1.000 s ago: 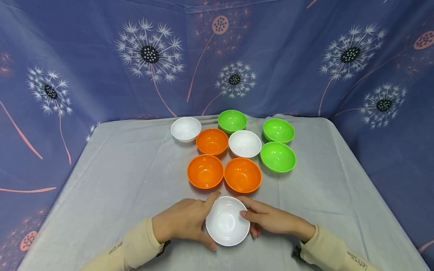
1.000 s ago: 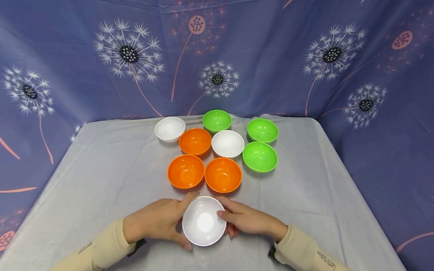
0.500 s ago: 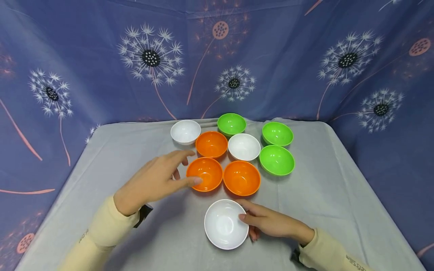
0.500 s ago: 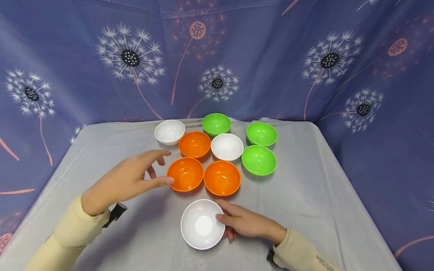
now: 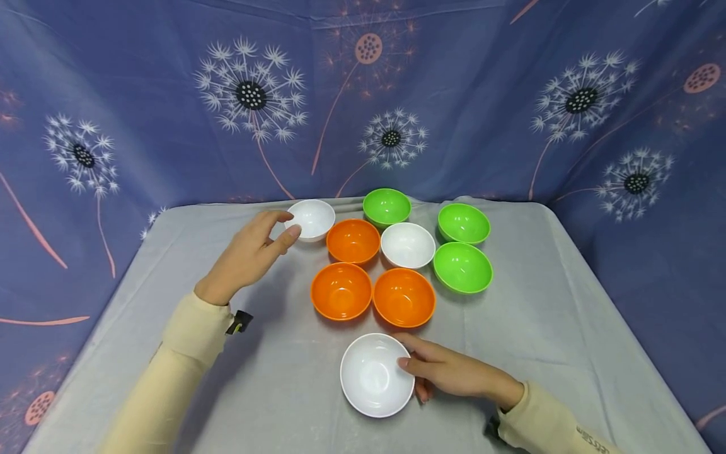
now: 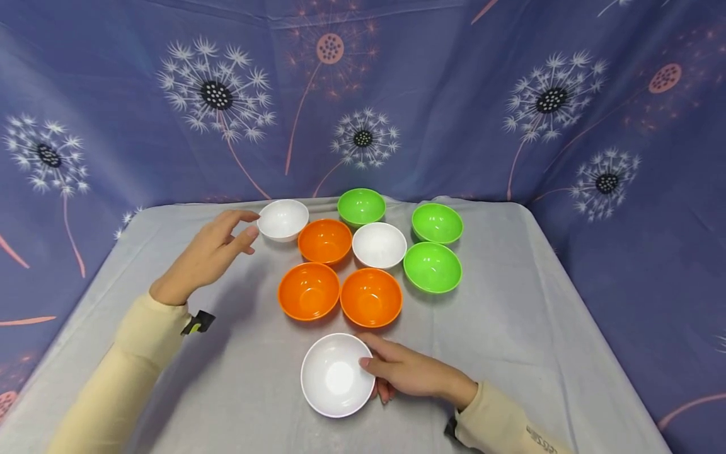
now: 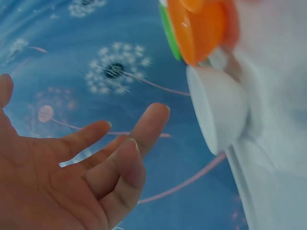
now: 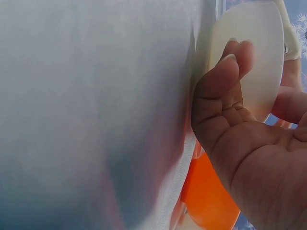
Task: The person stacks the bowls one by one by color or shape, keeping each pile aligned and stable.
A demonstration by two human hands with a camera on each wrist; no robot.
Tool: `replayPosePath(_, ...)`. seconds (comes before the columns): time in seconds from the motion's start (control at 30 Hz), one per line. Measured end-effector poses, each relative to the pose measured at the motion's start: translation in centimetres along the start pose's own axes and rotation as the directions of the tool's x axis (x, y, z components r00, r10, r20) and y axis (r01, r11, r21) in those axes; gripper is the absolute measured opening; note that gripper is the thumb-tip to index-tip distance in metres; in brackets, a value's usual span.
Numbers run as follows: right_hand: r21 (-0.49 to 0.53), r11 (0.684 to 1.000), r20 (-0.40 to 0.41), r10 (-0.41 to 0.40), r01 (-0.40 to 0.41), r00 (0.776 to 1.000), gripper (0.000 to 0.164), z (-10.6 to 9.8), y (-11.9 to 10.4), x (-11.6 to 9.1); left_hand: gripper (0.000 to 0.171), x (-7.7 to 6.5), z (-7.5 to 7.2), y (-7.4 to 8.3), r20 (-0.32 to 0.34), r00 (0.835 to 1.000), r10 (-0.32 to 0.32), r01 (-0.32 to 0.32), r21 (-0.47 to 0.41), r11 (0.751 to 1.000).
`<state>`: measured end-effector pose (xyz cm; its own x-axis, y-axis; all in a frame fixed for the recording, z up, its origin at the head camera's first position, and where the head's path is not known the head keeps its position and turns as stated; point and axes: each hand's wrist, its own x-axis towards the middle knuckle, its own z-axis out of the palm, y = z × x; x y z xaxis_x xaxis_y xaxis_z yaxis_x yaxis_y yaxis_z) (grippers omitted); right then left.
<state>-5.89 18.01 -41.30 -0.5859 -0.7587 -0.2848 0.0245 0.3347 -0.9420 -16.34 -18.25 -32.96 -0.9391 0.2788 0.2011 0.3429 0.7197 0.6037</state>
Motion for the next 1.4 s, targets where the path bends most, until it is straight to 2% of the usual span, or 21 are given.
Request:
replayPosePath(0.1,0.002,1.0,0.005,-0.013,0.013,1.0,0.042,0.0,0.0,0.0,0.064,0.3,0.2,-0.8,-0.011,0.999,-0.042,0.042,0.017,0.999)
replayPosePath(0.27,-0.001,1.0,0.006,0.011,-0.011,1.0,0.041,0.0,0.0,0.1,0.071,0.7,0.6,-1.5,-0.012,0.995,-0.096,0.096,0.013,0.995)
replayPosePath(0.47,-0.006,1.0,0.006,0.02,-0.02,1.0,0.04,-0.1,0.0,0.0,0.077,1.8,1.4,-2.7,0.001,0.989,-0.147,0.147,-0.077,0.986)
replayPosePath(0.67,0.007,1.0,-0.003,0.027,-0.027,1.0,0.04,-0.1,0.1,0.0,0.078,2.6,2.1,-3.7,0.043,0.974,-0.22,0.224,-0.243,0.944)
replayPosePath(0.83,0.008,1.0,-0.001,0.003,-0.003,1.0,0.039,0.0,0.2,0.1,0.086,3.1,2.5,-4.1,0.075,0.958,-0.278,0.288,-0.262,0.921)
replayPosePath(0.97,0.008,1.0,-0.001,0.001,-0.001,1.0,0.039,0.1,0.2,0.1,0.088,3.6,2.9,-4.4,0.068,0.947,-0.314,0.32,-0.29,0.902)
replayPosePath(1.1,0.013,1.0,0.001,0.001,-0.001,1.0,0.04,0.1,0.2,0.1,0.087,4.0,3.3,-4.7,0.073,0.932,-0.356,0.359,-0.339,0.87)
replayPosePath(1.2,0.014,1.0,-0.001,0.007,-0.007,1.0,0.039,0.1,0.3,0.1,0.088,4.3,3.6,-5.1,0.077,0.927,-0.368,0.369,-0.369,0.853)
replayPosePath(1.4,0.019,1.0,0.002,0.01,-0.01,1.0,0.039,0.0,0.3,0.1,0.084,4.8,4.2,-5.8,0.03,0.933,-0.359,0.342,-0.387,0.856)
